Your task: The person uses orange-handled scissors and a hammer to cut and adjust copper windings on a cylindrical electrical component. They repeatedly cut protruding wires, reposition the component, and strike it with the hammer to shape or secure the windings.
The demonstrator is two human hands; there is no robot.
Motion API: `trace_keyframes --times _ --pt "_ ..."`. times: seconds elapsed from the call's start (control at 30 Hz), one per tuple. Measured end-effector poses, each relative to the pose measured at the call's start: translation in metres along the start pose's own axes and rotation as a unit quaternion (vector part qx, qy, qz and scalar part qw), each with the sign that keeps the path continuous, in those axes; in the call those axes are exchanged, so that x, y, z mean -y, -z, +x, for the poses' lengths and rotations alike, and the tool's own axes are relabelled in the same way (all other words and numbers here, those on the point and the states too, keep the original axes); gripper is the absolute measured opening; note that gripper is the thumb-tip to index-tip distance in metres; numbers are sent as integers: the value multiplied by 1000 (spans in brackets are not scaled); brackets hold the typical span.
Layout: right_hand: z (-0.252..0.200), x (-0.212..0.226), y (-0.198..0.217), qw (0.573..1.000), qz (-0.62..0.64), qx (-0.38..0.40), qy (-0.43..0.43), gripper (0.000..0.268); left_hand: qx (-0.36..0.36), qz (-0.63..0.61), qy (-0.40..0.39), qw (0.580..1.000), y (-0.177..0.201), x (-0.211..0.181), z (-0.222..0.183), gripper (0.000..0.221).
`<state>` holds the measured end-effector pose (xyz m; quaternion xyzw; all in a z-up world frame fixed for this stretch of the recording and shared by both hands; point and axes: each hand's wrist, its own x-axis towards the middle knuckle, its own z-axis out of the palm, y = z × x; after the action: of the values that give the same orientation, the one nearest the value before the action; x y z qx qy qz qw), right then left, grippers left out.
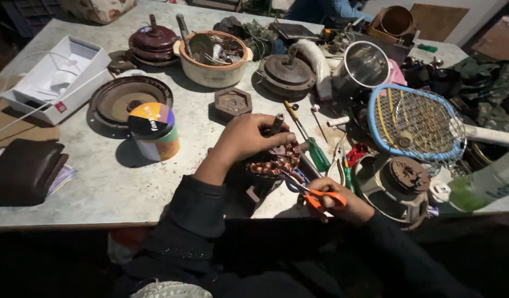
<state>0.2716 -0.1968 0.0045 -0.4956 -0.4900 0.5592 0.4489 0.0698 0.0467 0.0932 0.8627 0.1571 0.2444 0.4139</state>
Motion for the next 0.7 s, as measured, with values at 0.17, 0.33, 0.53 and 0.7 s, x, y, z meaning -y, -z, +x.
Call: trace_keyframes --times 0.17,0.33,0.53,0.7 --pt "1 1 -13 997 77 -5 8 69 8 30 12 999 1 -1 0 51" --pt "1 19 -28 990 133 47 -25 62 41 -37 -21 998 5 -1 2 51" --pt "4 79 -52 947 -289 39 135 50 74 -70 -28 994 8 -4 -1 50" --pt "-13 103 -102 792 -603 -96 -31 47 71 -33 -45 996 10 -6 -1 48"
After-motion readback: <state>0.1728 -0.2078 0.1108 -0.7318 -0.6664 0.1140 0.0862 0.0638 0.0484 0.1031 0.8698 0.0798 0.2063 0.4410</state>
